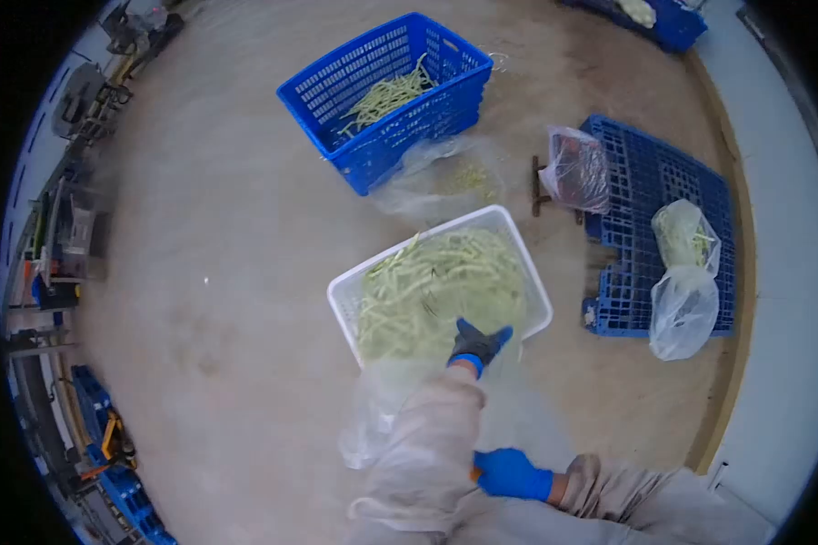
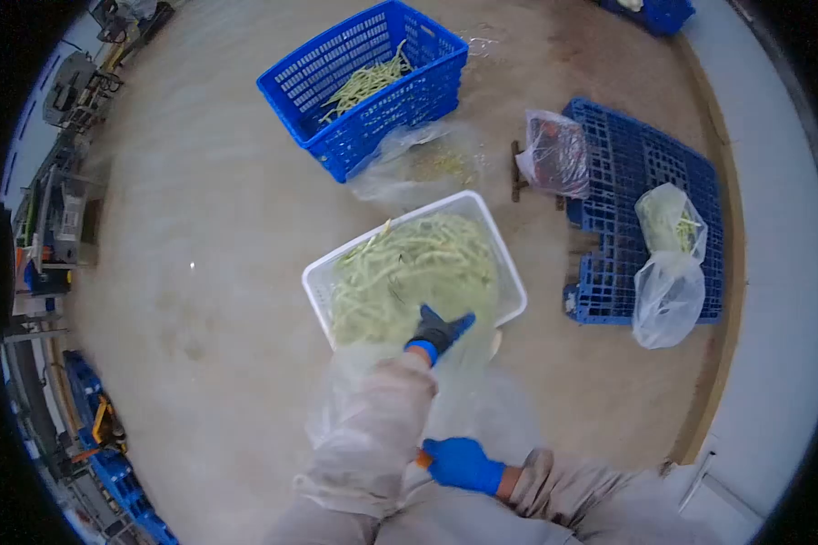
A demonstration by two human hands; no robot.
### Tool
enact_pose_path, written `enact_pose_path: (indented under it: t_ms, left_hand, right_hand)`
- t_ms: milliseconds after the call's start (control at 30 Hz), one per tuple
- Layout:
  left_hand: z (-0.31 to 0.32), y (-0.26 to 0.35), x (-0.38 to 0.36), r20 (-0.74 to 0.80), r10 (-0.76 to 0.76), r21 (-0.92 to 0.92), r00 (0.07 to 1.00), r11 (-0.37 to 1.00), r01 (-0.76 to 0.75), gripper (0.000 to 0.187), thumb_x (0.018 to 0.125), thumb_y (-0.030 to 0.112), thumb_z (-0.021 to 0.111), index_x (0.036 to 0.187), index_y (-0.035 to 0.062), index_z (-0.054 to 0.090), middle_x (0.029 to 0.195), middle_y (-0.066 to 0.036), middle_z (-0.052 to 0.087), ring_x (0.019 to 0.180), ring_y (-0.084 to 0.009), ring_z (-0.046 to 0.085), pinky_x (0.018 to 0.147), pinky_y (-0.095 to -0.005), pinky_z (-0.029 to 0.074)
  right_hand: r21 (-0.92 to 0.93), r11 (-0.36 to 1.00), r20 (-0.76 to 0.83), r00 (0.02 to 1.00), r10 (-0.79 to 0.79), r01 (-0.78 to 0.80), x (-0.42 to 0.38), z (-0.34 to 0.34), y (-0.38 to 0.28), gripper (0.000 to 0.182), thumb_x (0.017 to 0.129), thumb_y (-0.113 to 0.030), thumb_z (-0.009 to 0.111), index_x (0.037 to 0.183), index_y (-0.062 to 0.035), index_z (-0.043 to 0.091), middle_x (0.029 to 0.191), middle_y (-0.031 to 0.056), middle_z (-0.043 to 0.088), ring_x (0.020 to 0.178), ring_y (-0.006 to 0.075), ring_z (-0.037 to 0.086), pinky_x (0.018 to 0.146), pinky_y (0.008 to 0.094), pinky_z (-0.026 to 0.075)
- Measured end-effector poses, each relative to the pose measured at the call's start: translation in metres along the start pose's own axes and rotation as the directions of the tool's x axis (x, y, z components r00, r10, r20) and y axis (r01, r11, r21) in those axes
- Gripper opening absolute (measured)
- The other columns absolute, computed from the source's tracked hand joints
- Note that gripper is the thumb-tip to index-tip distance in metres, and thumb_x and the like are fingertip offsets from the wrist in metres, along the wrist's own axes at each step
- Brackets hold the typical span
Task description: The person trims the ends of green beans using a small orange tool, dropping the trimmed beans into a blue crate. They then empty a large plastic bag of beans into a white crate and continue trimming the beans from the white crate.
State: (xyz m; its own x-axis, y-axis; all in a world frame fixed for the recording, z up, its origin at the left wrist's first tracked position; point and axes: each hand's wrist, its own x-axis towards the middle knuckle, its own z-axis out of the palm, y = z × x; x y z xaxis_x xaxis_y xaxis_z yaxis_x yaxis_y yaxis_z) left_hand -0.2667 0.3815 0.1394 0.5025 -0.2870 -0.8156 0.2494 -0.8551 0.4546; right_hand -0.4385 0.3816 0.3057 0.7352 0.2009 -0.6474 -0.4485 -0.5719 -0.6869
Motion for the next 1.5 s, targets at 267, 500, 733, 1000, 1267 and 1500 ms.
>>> enact_pose_path:
  t_ms: [267,500,733,1000,1267,1500]
  left_hand:
    - [-0.022,-0.081,-0.019,-0.119,0.355,-0.16,0.927,0.915,-0.371,0.015,0.08,0.02,0.053,0.074,0.006,0.055,0.061,-0.011,0.054,0.054,-0.0253,0.053,0.053,-0.0376,0.042]
    - [-0.067,-0.095,-0.147,-0.075,0.061,-0.036,0.995,0.997,-0.063,0.009,0.078,0.015,0.056,0.085,0.0102,0.056,0.073,-0.012,0.059,0.068,-0.0303,0.06,0.059,-0.0382,0.049]
    - [-0.038,-0.133,-0.125,-0.07,0.699,0.506,0.711,0.64,-0.579,0.017,0.076,0.012,0.058,0.093,0.0161,0.057,0.094,-0.005,0.061,0.068,-0.0226,0.061,0.055,-0.0334,0.049]
    - [-0.011,-0.157,-0.136,-0.118,0.417,0.18,0.901,0.902,-0.394,0.026,0.078,0.001,0.055,0.103,0.0055,0.06,0.102,-0.015,0.061,0.091,-0.0322,0.059,0.078,-0.0386,0.05]
    - [0.006,-0.226,-0.135,-0.107,0.144,0.09,0.984,0.987,-0.134,0.021,0.083,0.011,0.054,0.103,0.0089,0.061,0.1,-0.013,0.062,0.093,-0.0263,0.059,0.079,-0.0351,0.049]
    - [-0.083,-0.202,-0.001,0.322,-0.301,0.51,0.898,0.854,0.103,0.047,0.075,0.031,0.065,0.115,0.0094,0.053,0.113,-0.015,0.053,0.099,-0.0318,0.053,0.083,-0.0423,0.044]
  right_hand:
    - [0.183,0.982,0.131,0.989,-0.072,0.047,-0.004,0.009,-0.012,0.034,0.087,-0.037,0.048,0.082,-0.0051,0.056,0.072,0.0208,0.059,0.067,0.0393,0.058,0.059,0.0451,0.045]
    - [0.331,0.884,-0.258,0.933,-0.251,0.33,0.003,-0.045,0.109,0.03,0.082,-0.023,0.064,0.104,-0.0032,0.058,0.101,0.0119,0.06,0.099,0.0277,0.056,0.086,0.0361,0.043]
    - [0.076,0.987,-0.723,0.69,-0.042,0.14,0.276,-0.136,0.234,0.043,0.085,-0.029,0.056,0.122,-0.0076,0.049,0.123,0.0217,0.048,0.112,0.0342,0.048,0.093,0.0396,0.04]
    - [0.248,0.909,-0.753,0.523,0.399,-0.336,0.355,-0.149,0.286,0.031,0.085,-0.033,0.05,0.101,-0.0065,0.055,0.097,0.0212,0.058,0.085,0.0403,0.056,0.071,0.0478,0.044]
    - [0.407,0.894,-0.712,0.547,0.44,-0.19,0.284,-0.097,0.223,0.02,0.088,-0.027,0.048,0.098,-0.0103,0.049,0.08,0.0226,0.059,0.076,0.0428,0.056,0.062,0.0491,0.041]
    - [0.757,0.646,-0.593,0.516,0.618,0.097,0.239,-0.051,0.196,0.018,0.09,-0.022,0.049,0.094,-0.0047,0.052,0.077,0.0163,0.059,0.069,0.0297,0.058,0.061,0.0365,0.044]
